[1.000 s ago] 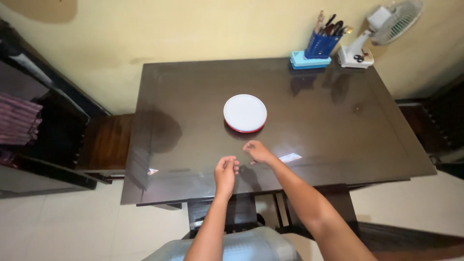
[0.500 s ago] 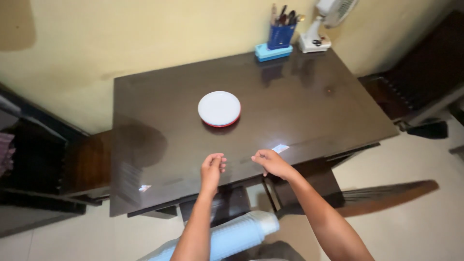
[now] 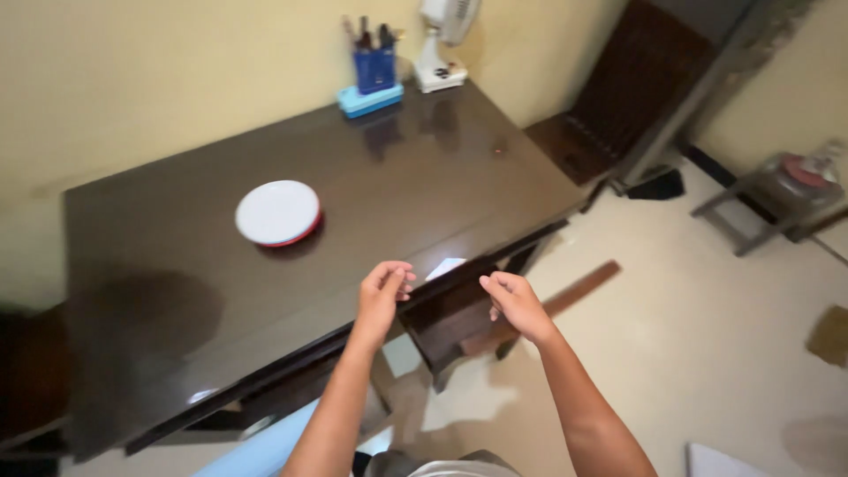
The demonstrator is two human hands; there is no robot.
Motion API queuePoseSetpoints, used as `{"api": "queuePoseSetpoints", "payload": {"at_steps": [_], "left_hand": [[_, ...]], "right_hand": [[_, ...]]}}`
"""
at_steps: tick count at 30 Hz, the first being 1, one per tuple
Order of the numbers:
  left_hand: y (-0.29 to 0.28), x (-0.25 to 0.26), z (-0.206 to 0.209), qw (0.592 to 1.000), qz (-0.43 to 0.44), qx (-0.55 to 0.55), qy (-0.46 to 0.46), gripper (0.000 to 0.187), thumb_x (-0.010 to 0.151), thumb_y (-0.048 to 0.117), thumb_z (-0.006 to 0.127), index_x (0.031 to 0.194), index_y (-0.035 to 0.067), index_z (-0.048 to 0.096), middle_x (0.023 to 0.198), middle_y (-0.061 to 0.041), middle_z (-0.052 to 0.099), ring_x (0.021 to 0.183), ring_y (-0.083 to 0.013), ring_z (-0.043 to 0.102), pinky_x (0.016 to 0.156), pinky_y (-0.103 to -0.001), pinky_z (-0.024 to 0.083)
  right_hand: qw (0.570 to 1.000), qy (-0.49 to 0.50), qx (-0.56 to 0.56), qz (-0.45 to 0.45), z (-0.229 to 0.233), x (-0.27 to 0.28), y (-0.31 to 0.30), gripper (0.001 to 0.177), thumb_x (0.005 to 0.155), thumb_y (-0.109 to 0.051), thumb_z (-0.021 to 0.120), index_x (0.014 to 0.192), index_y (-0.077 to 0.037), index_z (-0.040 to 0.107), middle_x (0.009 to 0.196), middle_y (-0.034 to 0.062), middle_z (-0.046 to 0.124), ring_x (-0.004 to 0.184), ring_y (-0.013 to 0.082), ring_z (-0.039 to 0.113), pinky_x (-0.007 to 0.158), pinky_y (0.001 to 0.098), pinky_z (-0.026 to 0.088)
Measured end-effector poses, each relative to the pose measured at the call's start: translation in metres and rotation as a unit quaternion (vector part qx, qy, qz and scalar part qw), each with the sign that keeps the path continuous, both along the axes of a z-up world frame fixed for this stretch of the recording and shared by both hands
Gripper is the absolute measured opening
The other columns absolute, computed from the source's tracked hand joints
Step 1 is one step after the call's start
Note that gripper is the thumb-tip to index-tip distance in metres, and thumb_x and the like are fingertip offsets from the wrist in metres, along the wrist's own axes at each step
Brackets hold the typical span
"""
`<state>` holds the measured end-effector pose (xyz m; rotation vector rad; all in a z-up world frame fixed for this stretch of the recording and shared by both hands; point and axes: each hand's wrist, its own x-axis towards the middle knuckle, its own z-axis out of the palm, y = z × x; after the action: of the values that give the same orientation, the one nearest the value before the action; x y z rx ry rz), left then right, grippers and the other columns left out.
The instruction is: Wipe a table and then fetch plates from the kitchen to stack them on the table.
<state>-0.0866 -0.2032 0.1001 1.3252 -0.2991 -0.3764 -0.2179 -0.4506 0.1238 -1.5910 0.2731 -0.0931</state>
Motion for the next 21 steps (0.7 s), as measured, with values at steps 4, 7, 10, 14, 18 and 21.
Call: {"api": "queuePoseSetpoints", "payload": {"at_steps": [4,7,10,14,18,21], "left_hand": [[-0.074,-0.048,0.0,0.996,-0.075,-0.042,0.008,0.02,0.103,0.017,0.056,0.109,0.003,0.07,0.093,-0.003,0.071,0.081,-0.0103,0.063,0.071,-0.025,0.054],[-0.127,-0.083,0.0,0.994,-0.104,-0.028,0.034,0.019,0.102,0.017,0.058,0.108,0.003,0.07,0.092,-0.004,0.071,0.079,-0.0105,0.063,0.07,-0.026,0.053],[-0.181,-0.108,-0.005,0.986,-0.155,-0.041,0.036,0.019,0.103,0.015,0.058,0.106,0.002,0.07,0.093,-0.003,0.072,0.079,-0.0097,0.062,0.071,-0.025,0.053],[-0.247,-0.138,0.0,0.97,-0.236,-0.032,0.047,0.017,0.103,0.015,0.059,0.106,0.002,0.071,0.09,-0.003,0.071,0.076,-0.0096,0.06,0.069,-0.025,0.051],[-0.312,-0.172,0.014,0.948,-0.315,-0.03,0.028,0.017,0.103,0.014,0.059,0.107,0.002,0.071,0.091,-0.003,0.071,0.076,-0.0093,0.061,0.071,-0.025,0.052],[-0.367,-0.192,0.022,0.929,-0.369,-0.027,0.017,0.016,0.101,0.014,0.06,0.107,0.003,0.069,0.093,-0.004,0.071,0.078,-0.0098,0.063,0.071,-0.025,0.052]], "right_hand": [[0.998,-0.004,0.016,-0.065,-0.002,-0.056,-0.047,0.042,0.104,-0.03,0.06,0.069,-0.01,0.046,0.059,-0.0048,0.039,0.052,0.0079,0.042,0.053,0.0297,0.051],[0.992,-0.003,0.026,-0.121,-0.004,-0.103,-0.078,0.039,0.102,-0.029,0.06,0.069,-0.01,0.049,0.057,-0.004,0.041,0.05,0.0095,0.044,0.052,0.0302,0.05],[0.983,-0.011,0.044,-0.177,-0.003,-0.148,-0.105,0.039,0.101,-0.029,0.062,0.069,-0.011,0.048,0.058,-0.0039,0.04,0.05,0.0094,0.043,0.051,0.0301,0.05],[0.962,-0.013,0.032,-0.27,0.011,-0.198,-0.133,0.042,0.1,-0.029,0.063,0.067,-0.01,0.046,0.06,-0.0034,0.041,0.051,0.0089,0.047,0.051,0.0285,0.049],[0.931,-0.019,0.004,-0.364,0.02,-0.241,-0.164,0.04,0.099,-0.029,0.064,0.068,-0.007,0.049,0.061,-0.0016,0.045,0.052,0.0106,0.053,0.05,0.0277,0.048],[0.911,-0.031,-0.011,-0.411,0.013,-0.258,-0.197,0.036,0.1,-0.028,0.064,0.073,-0.006,0.055,0.066,-0.001,0.051,0.057,0.0098,0.054,0.051,0.0273,0.049]]}}
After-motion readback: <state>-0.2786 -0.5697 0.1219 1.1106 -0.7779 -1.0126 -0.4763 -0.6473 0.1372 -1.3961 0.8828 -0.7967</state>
